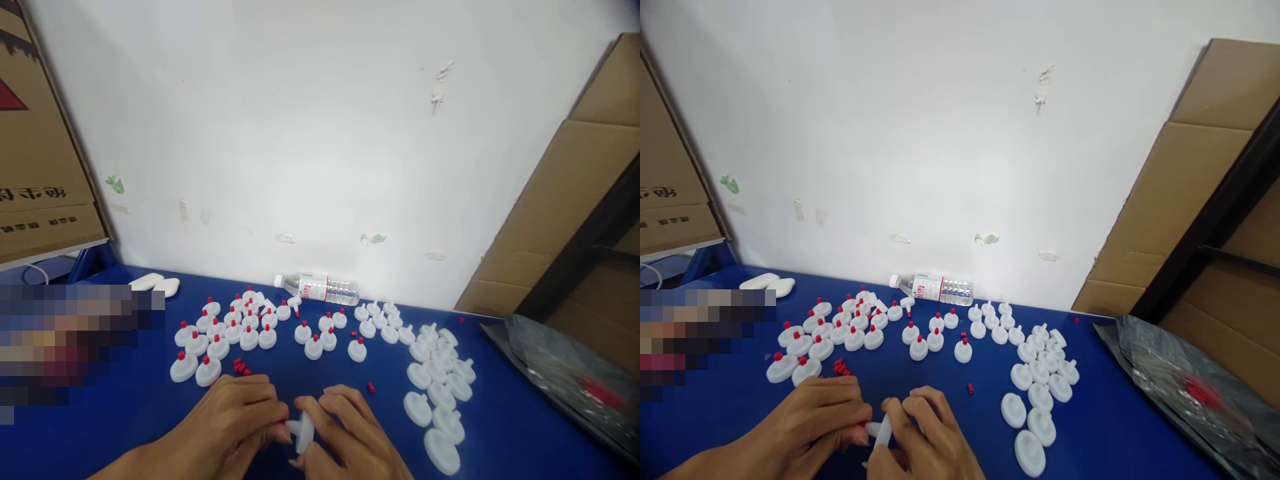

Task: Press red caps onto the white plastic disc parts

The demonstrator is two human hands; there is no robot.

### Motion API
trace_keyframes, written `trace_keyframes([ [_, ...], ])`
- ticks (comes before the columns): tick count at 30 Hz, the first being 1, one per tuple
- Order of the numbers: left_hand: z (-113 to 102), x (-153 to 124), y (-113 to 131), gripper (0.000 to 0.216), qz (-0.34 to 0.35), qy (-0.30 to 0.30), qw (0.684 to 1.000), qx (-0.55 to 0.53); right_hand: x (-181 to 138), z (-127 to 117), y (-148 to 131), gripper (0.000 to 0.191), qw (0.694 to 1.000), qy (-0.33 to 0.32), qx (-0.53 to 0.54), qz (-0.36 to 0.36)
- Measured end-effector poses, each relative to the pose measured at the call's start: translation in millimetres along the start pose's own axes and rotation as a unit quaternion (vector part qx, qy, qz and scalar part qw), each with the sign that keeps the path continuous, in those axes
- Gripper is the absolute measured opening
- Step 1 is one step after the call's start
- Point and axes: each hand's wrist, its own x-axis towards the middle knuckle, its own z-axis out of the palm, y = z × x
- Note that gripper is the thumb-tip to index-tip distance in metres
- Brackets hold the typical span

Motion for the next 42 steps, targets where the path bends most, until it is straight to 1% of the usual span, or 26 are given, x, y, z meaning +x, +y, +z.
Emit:
trace_keyframes([
  [4, 5, -2, -3, 0.046, -0.023, -0.005, 1.000, -0.008, -1, -1, 4, 0.027, 1.000, -0.002, -0.009, -0.008],
  [8, 12, -3, -6, 0.036, -0.048, 0.015, 0.999, -0.010, 10, -4, 10, 0.023, 1.000, -0.031, 0.002, -0.006],
  [11, 13, -3, -4, 0.029, -0.057, 0.025, 0.998, -0.008, 12, -2, 12, 0.027, 0.999, -0.041, 0.028, 0.012],
  [13, 14, -3, -3, 0.029, -0.059, 0.021, 0.998, -0.001, 10, 2, 11, 0.030, 0.999, -0.036, 0.033, 0.019],
  [16, 17, -6, -6, 0.032, -0.069, 0.006, 0.997, 0.020, 7, 4, 10, 0.028, 0.997, -0.058, 0.036, 0.023],
  [18, 19, -7, -10, 0.031, -0.085, 0.005, 0.996, 0.035, 9, -1, 10, 0.019, 0.994, -0.087, 0.044, 0.052],
  [20, 19, -8, -13, 0.025, -0.101, 0.015, 0.994, 0.048, 14, -10, 11, 0.013, 0.988, -0.113, 0.060, 0.089],
  [23, 14, -5, -11, 0.025, -0.104, 0.050, 0.992, 0.046, 17, -19, 12, 0.006, 0.980, -0.137, 0.072, 0.124],
  [24, 11, -4, -9, 0.026, -0.097, 0.062, 0.993, 0.038, 17, -19, 11, 0.007, 0.980, -0.139, 0.071, 0.127],
  [27, 4, 0, 1, 0.030, -0.076, 0.087, 0.993, 0.028, 12, -13, 8, 0.020, 0.981, -0.136, 0.058, 0.124],
  [30, 0, 3, 10, 0.035, -0.064, 0.097, 0.992, 0.050, 6, -5, 4, 0.015, 0.983, -0.145, 0.019, 0.108],
  [33, 0, 5, 14, 0.031, -0.058, 0.101, 0.991, 0.058, 4, -5, 3, 0.038, 0.984, -0.147, -0.053, 0.080],
  [34, 0, 6, 14, 0.029, -0.060, 0.100, 0.992, 0.056, 5, -7, 3, 0.041, 0.984, -0.149, -0.067, 0.073],
  [36, 0, 7, 12, 0.028, -0.064, 0.095, 0.992, 0.053, 8, -13, 7, 0.036, 0.981, -0.167, -0.062, 0.075],
  [39, 2, 6, 10, 0.028, -0.069, 0.076, 0.993, 0.050, 16, -26, 19, 0.023, 0.974, -0.187, -0.053, 0.113],
  [42, 3, 4, 10, 0.028, -0.074, 0.063, 0.994, 0.049, 22, -39, 41, 0.024, 0.965, -0.186, -0.119, 0.142],
])
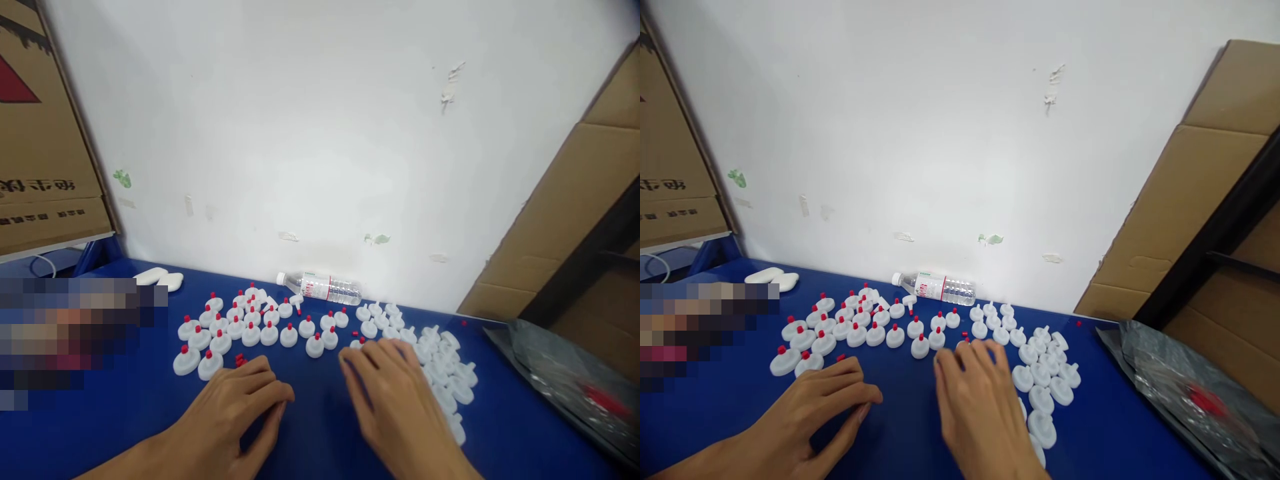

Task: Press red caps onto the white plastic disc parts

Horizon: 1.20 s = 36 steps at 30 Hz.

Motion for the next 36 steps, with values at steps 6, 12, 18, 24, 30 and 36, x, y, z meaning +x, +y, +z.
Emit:
trace_keyframes([
  [6, 1, -4, -2, 0.028, -0.002, -0.039, 0.999, 0.001, -4, 6, 54, 0.040, 0.976, -0.045, -0.172, 0.124],
  [12, 2, -7, -6, 0.028, -0.014, -0.078, 0.997, -0.008, -20, 29, 76, 0.044, 0.976, -0.082, -0.137, 0.145],
  [18, 0, -3, -1, 0.029, 0.014, -0.050, 0.999, -0.003, -10, 20, 80, 0.044, 0.986, -0.060, -0.050, 0.147],
  [24, -6, -6, 3, 0.024, 0.034, 0.050, 0.997, 0.052, 5, -6, 40, 0.025, 0.988, -0.028, 0.118, 0.093],
  [30, -2, -14, 2, 0.047, 0.029, 0.054, 0.995, 0.076, 0, -6, -26, 0.031, 0.885, -0.076, 0.455, 0.069],
  [36, 6, -17, 2, 0.036, 0.019, 0.066, 0.997, 0.038, 5, -12, -22, 0.012, 0.874, -0.082, 0.462, 0.124],
])
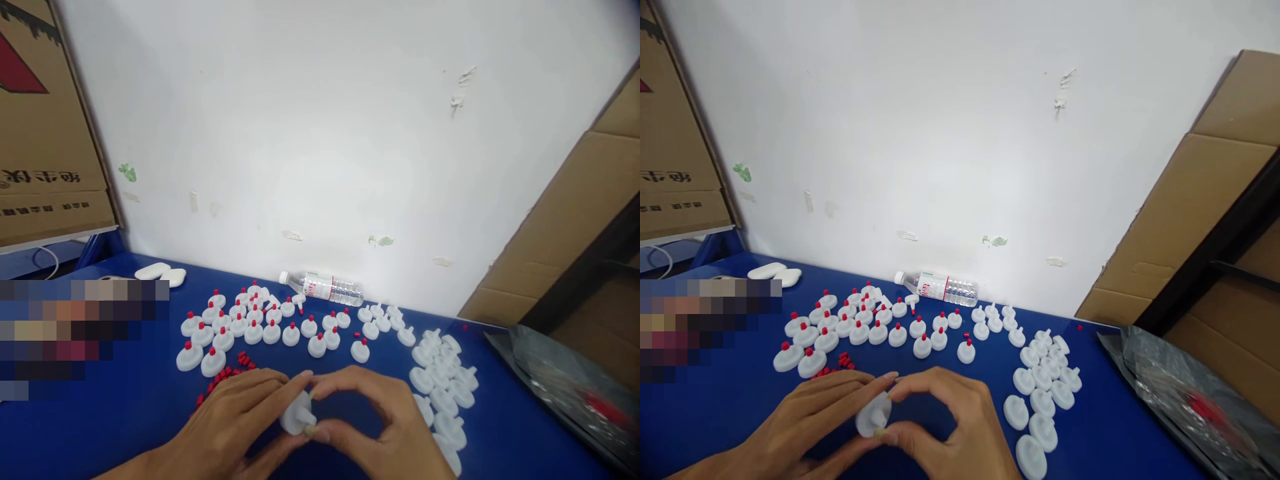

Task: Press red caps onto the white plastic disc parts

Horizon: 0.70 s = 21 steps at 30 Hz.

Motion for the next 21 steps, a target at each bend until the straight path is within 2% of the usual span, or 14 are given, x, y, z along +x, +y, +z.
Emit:
trace_keyframes([
  [1, 0, 1, -1, 0.035, -0.007, 0.000, 1.000, 0.007, 2, -7, 1, 0.009, 0.999, 0.021, -0.043, -0.003],
  [3, -1, 2, -4, 0.033, -0.017, -0.008, 1.000, 0.022, 6, -24, 5, 0.028, 0.984, 0.067, -0.162, 0.007],
  [5, -2, 3, -8, 0.033, -0.015, -0.024, 0.999, 0.031, 10, -40, 13, 0.040, 0.945, 0.083, -0.310, 0.064],
  [7, -2, 3, -9, 0.036, -0.008, -0.035, 0.999, 0.033, 11, -52, 24, 0.035, 0.899, 0.053, -0.409, 0.143],
  [9, -2, 1, -10, 0.038, -0.004, -0.043, 0.999, 0.029, 11, -58, 33, 0.026, 0.885, 0.019, -0.429, 0.182],
  [13, 0, -2, -11, 0.040, -0.016, -0.055, 0.998, 0.012, 8, -56, 41, 0.006, 0.890, -0.027, -0.408, 0.201],
  [17, 3, -3, -15, 0.041, -0.031, -0.063, 0.998, 0.004, 3, -52, 43, 0.015, 0.890, -0.053, -0.408, 0.197],
  [21, 6, -4, -17, 0.042, -0.042, -0.074, 0.996, -0.009, 0, -48, 44, 0.019, 0.905, -0.074, -0.390, 0.154],
])
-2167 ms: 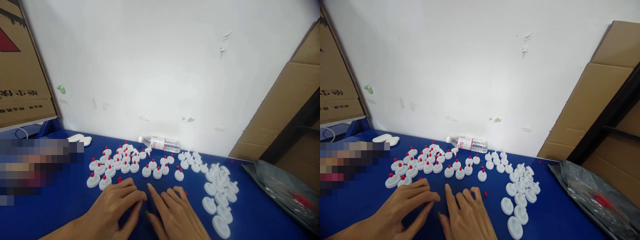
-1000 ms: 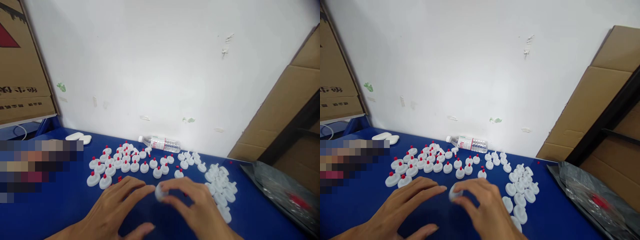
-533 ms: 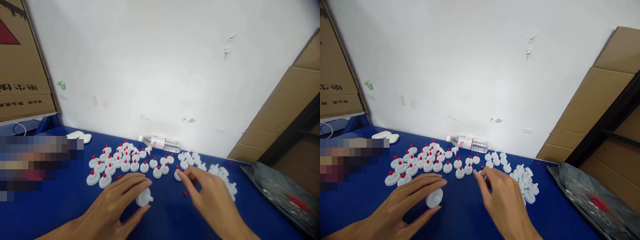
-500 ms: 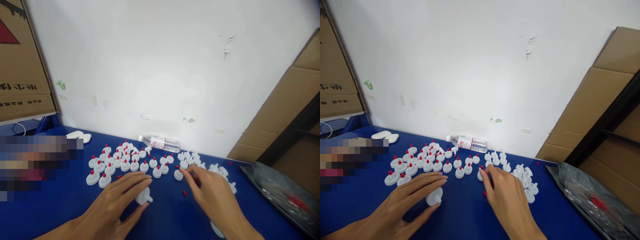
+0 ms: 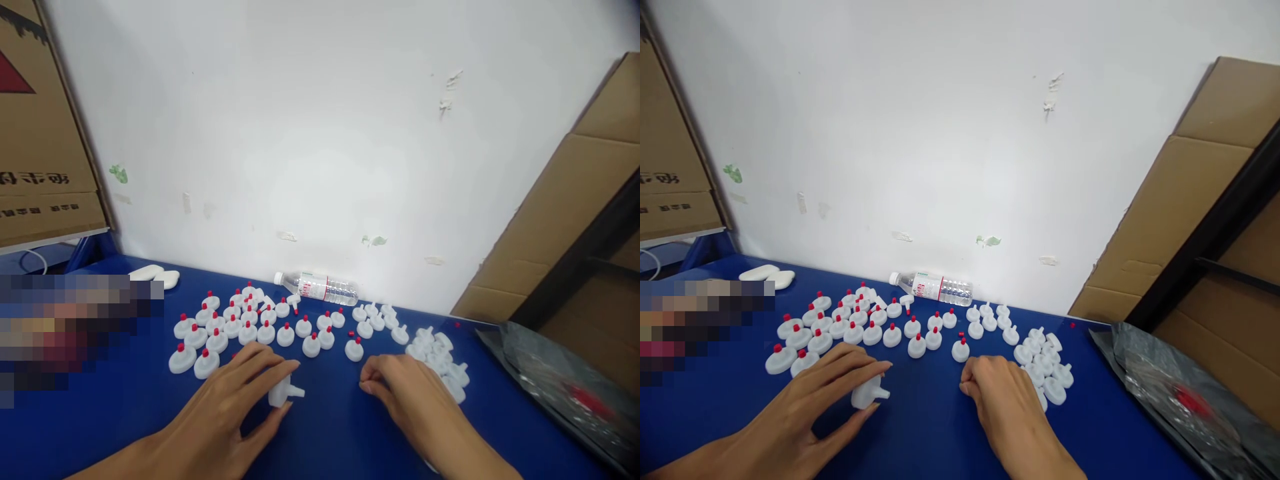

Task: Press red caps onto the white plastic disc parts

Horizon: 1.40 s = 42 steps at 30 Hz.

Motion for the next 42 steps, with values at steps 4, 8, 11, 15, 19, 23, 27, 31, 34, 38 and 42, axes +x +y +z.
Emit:
trace_keyframes([
  [4, 3, 1, -2, 0.043, -0.009, -0.008, 1.000, -0.018, -3, 4, -14, 0.021, 0.998, 0.013, 0.034, -0.047],
  [8, 3, 5, -5, 0.036, 0.014, 0.008, 0.999, -0.037, -5, 1, -34, 0.021, 0.984, 0.045, 0.148, -0.091],
  [11, 2, 10, -5, 0.032, 0.037, 0.019, 0.998, -0.043, -7, -2, -48, 0.022, 0.941, 0.103, 0.295, -0.131],
  [15, 0, 11, -3, 0.033, 0.041, 0.038, 0.998, -0.034, -10, 4, -58, 0.018, 0.907, 0.102, 0.388, -0.127],
  [19, 0, 5, 1, 0.034, 0.025, 0.026, 0.998, -0.043, -9, 19, -62, 0.014, 0.877, 0.039, 0.475, -0.059],
  [23, -2, 3, 4, 0.035, 0.013, 0.018, 0.999, -0.045, -6, 27, -65, 0.022, 0.842, -0.011, 0.540, -0.022],
  [27, -3, 5, 6, 0.031, 0.029, 0.026, 0.998, -0.040, -6, 31, -64, 0.029, 0.837, -0.020, 0.546, -0.014],
  [31, -4, 3, 9, 0.031, 0.048, 0.030, 0.998, -0.031, -10, 36, -63, 0.036, 0.821, -0.045, 0.569, -0.006],
  [34, -4, 0, 11, 0.030, 0.052, 0.033, 0.998, -0.026, -13, 36, -64, 0.036, 0.817, -0.057, 0.574, -0.028],
  [38, 0, -5, 12, 0.032, 0.049, 0.044, 0.998, -0.006, -13, 33, -67, 0.032, 0.816, -0.063, 0.573, -0.042],
  [42, 1, -4, 12, 0.032, 0.050, 0.046, 0.998, -0.001, -12, 32, -69, 0.031, 0.799, -0.075, 0.595, -0.034],
])
